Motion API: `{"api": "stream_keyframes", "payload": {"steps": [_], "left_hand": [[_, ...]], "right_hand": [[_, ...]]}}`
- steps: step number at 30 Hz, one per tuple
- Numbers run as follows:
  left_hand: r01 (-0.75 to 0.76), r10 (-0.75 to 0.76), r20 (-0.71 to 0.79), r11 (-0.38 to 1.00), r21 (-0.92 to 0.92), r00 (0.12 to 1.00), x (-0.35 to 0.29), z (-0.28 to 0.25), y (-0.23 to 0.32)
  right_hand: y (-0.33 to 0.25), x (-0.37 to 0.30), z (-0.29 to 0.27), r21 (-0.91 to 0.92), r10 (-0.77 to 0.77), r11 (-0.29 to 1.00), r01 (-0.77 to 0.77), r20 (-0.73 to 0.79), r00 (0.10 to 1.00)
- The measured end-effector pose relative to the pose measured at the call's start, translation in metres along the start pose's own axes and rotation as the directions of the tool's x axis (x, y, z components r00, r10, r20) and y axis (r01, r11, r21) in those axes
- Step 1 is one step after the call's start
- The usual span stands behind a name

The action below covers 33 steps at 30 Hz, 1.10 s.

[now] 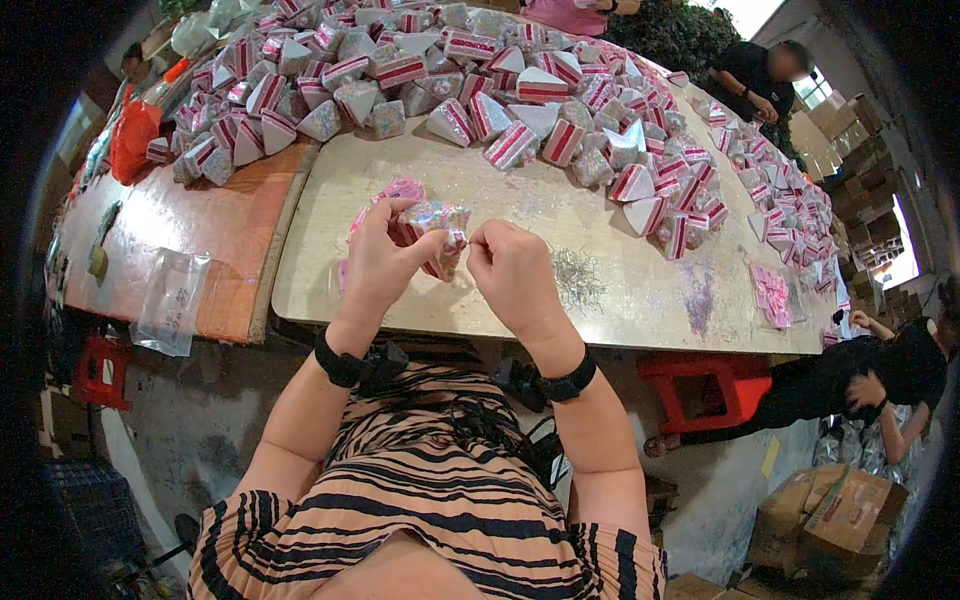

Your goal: The person inserts small pink paper slips into clear plastic bags containing colorful confetti. They then seal the bags and place them on a large table alongside many other identical packages. The person repeats this process continuously throughout the video.

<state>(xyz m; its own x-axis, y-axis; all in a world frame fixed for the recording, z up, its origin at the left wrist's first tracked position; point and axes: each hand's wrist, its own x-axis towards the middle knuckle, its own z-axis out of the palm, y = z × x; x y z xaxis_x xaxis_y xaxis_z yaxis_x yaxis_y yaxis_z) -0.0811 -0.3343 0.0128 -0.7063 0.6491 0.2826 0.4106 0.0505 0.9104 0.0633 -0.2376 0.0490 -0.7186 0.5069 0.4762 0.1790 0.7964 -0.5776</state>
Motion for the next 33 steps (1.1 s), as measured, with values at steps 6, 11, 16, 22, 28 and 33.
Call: {"api": "stream_keyframes", "payload": {"steps": [6,11,16,22,28,33], "left_hand": [[0.024,-0.024,0.015,0.999,0.033,1.0,0.0,-0.002,0.0],[0.056,-0.059,0.048,0.996,0.063,0.997,0.002,-0.006,0.006],[0.19,-0.197,0.151,0.98,0.062,0.969,0.007,-0.004,-0.009],[0.084,-0.083,0.09,0.996,-0.007,0.992,0.003,0.0,-0.012],[0.032,-0.032,0.038,0.999,-0.005,0.999,-0.003,-0.002,-0.005],[0.078,-0.077,0.042,0.996,-0.046,0.996,-0.003,0.002,-0.015]], "right_hand": [[-0.001,-0.004,0.004,-0.238,-0.117,0.964,0.118,0.018,0.993],[-0.002,-0.003,0.004,-0.219,-0.141,0.966,0.14,0.012,0.99],[-0.001,-0.005,0.004,-0.171,-0.144,0.975,0.141,-0.004,0.99],[0.003,-0.002,0.001,0.008,0.012,1.0,-0.012,0.01,1.0],[0.013,-0.005,0.008,0.288,0.282,0.913,-0.288,0.06,0.957],[0.018,-0.006,0.014,0.414,0.403,0.812,-0.41,0.109,0.909]]}}
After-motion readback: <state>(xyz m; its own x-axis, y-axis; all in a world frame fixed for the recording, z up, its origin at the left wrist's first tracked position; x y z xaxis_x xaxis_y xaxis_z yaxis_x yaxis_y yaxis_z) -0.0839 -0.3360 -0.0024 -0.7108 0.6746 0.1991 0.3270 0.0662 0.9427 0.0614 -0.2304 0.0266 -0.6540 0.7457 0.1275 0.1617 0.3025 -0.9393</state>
